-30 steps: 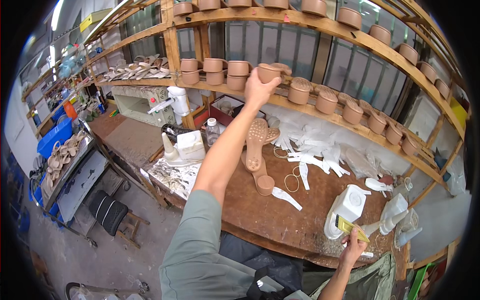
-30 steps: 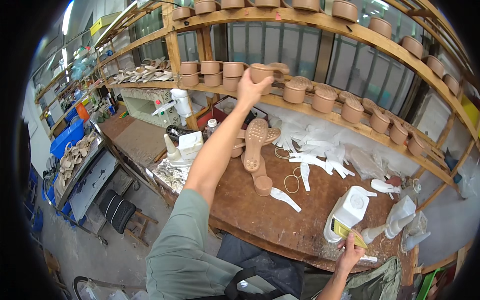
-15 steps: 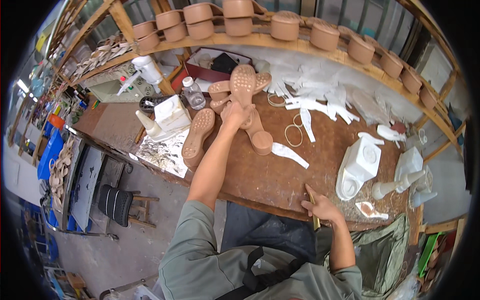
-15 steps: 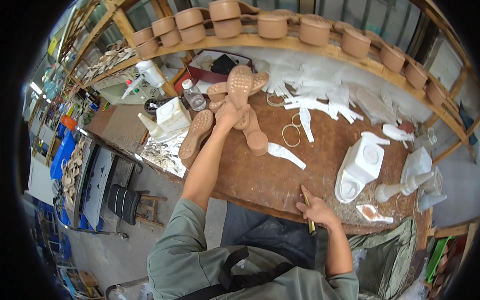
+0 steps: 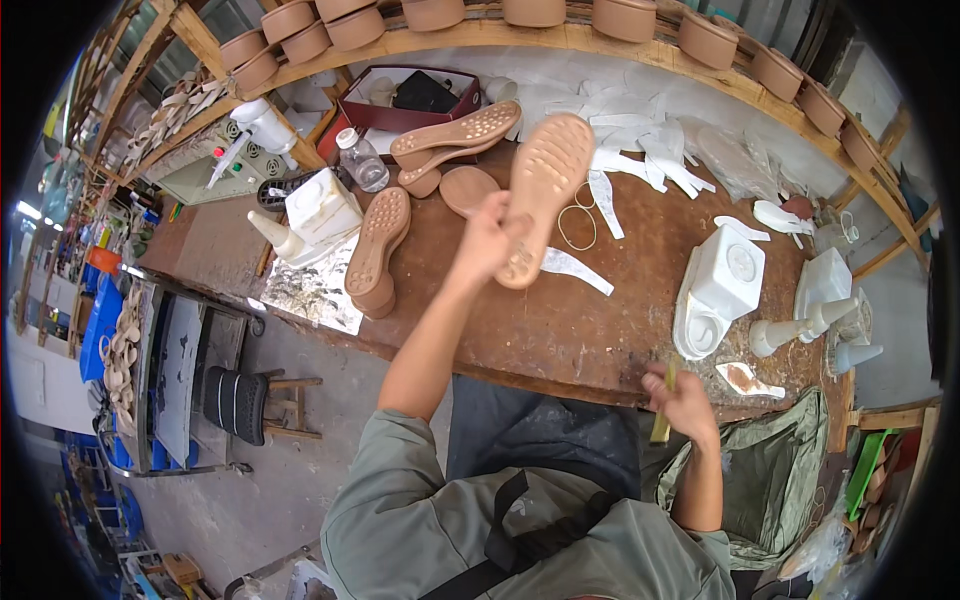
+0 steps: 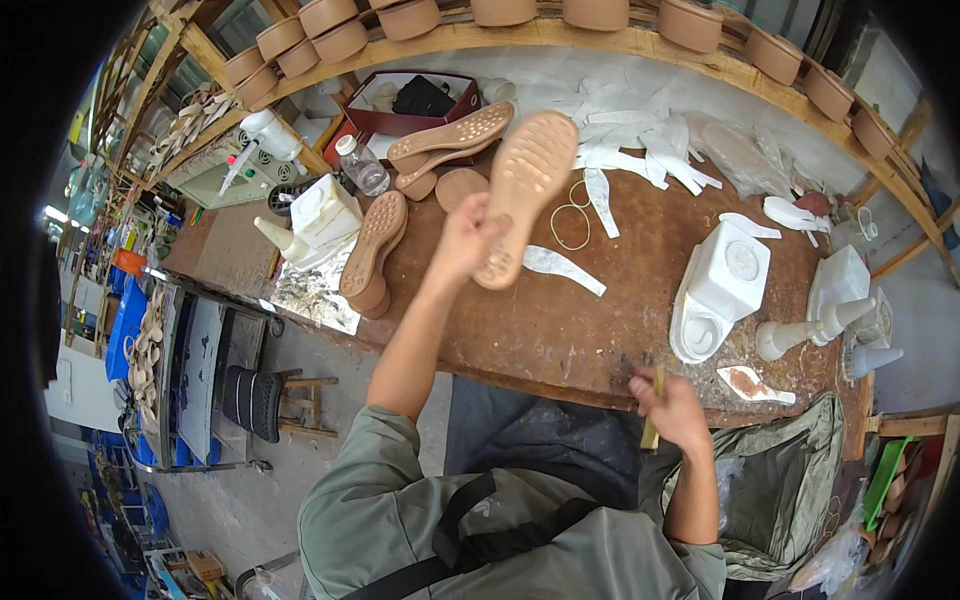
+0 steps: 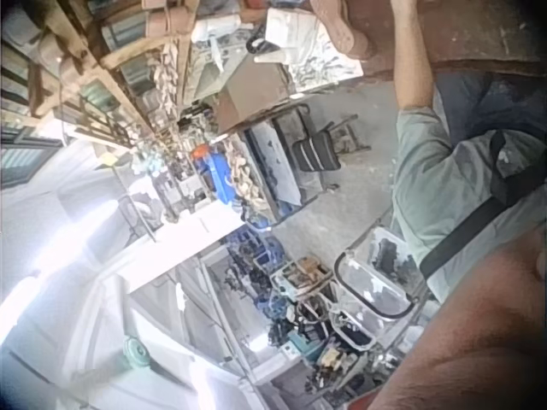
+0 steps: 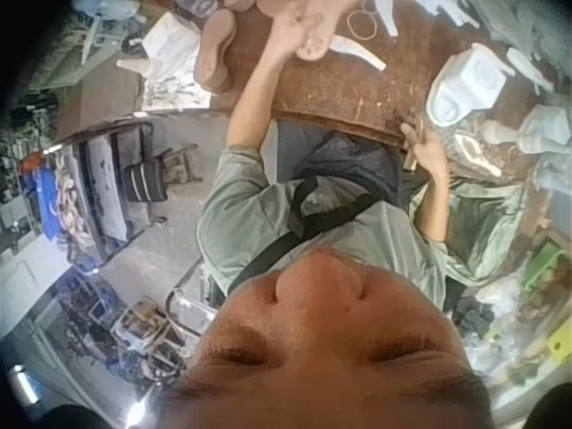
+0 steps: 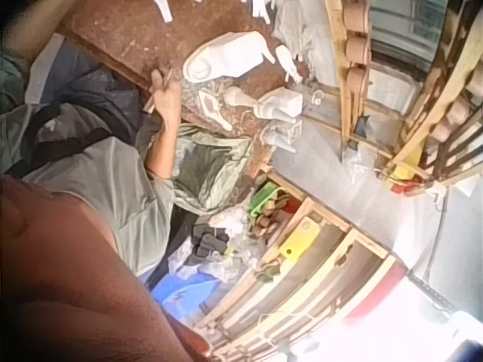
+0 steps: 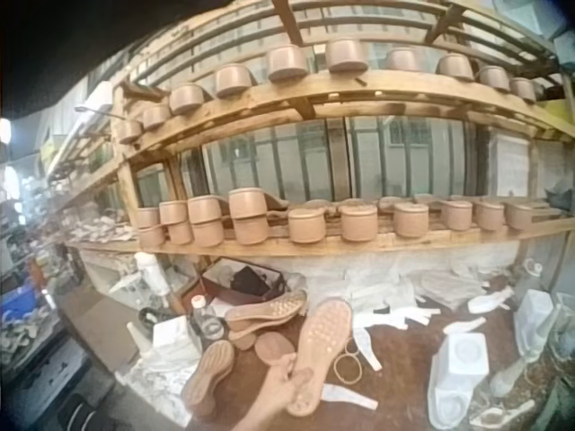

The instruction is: Applying adhesive to shoe soles using a brush at a manufacturing workstation.

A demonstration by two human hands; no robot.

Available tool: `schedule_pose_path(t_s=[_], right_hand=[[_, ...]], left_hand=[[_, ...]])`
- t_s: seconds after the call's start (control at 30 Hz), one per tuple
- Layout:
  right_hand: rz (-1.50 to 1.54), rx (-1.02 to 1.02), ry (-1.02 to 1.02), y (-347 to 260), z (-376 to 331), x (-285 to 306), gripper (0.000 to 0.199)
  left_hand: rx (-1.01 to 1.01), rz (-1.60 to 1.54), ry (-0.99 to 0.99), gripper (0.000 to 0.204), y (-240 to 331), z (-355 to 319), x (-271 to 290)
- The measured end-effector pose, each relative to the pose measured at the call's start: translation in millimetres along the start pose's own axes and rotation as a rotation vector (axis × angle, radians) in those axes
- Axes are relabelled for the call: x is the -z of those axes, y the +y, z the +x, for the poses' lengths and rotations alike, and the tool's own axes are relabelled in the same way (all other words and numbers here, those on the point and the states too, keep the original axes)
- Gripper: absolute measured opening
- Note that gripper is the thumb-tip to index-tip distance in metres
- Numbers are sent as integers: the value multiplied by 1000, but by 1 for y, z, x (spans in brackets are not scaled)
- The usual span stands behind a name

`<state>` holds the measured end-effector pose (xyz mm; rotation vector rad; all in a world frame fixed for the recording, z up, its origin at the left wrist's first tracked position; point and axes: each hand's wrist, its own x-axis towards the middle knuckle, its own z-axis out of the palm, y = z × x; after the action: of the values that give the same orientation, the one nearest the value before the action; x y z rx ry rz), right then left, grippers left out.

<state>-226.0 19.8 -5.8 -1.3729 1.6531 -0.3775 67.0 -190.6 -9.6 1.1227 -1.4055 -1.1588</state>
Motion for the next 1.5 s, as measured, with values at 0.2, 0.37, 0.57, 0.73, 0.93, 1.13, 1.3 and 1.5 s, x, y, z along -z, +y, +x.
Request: schedule_pose_path(t_s=[0.2, 0.37, 0.57, 0.73, 0.93, 1.13, 1.3, 1.5], right_hand=[[553, 177, 330, -1, -11, 16, 34], [523, 243, 360, 10, -18, 13, 35], [677, 294, 384, 36, -24, 18, 35], [719, 304, 400, 35, -23, 15, 35], [690, 312, 412, 13, -15, 8, 33], [535, 305, 485, 4, -25, 8, 32], [554, 268, 503, 6, -15, 12, 32], [485, 287, 433, -12, 2, 16, 31]], left_hand=[[22, -2, -145, 41, -34, 9, -71], [-204, 1119, 178, 52, -10, -8, -44], [-65, 1038, -59, 52, -27, -44, 1], [-117, 772, -21, 37, -3, -28, 66], [-139, 1053, 478, 70, -13, 86, 124], [62, 1413, 102, 62, -20, 142, 126], [-249, 1577, 209, 27, -13, 145, 97], [-577, 744, 497, 29, 35, 137, 83]])
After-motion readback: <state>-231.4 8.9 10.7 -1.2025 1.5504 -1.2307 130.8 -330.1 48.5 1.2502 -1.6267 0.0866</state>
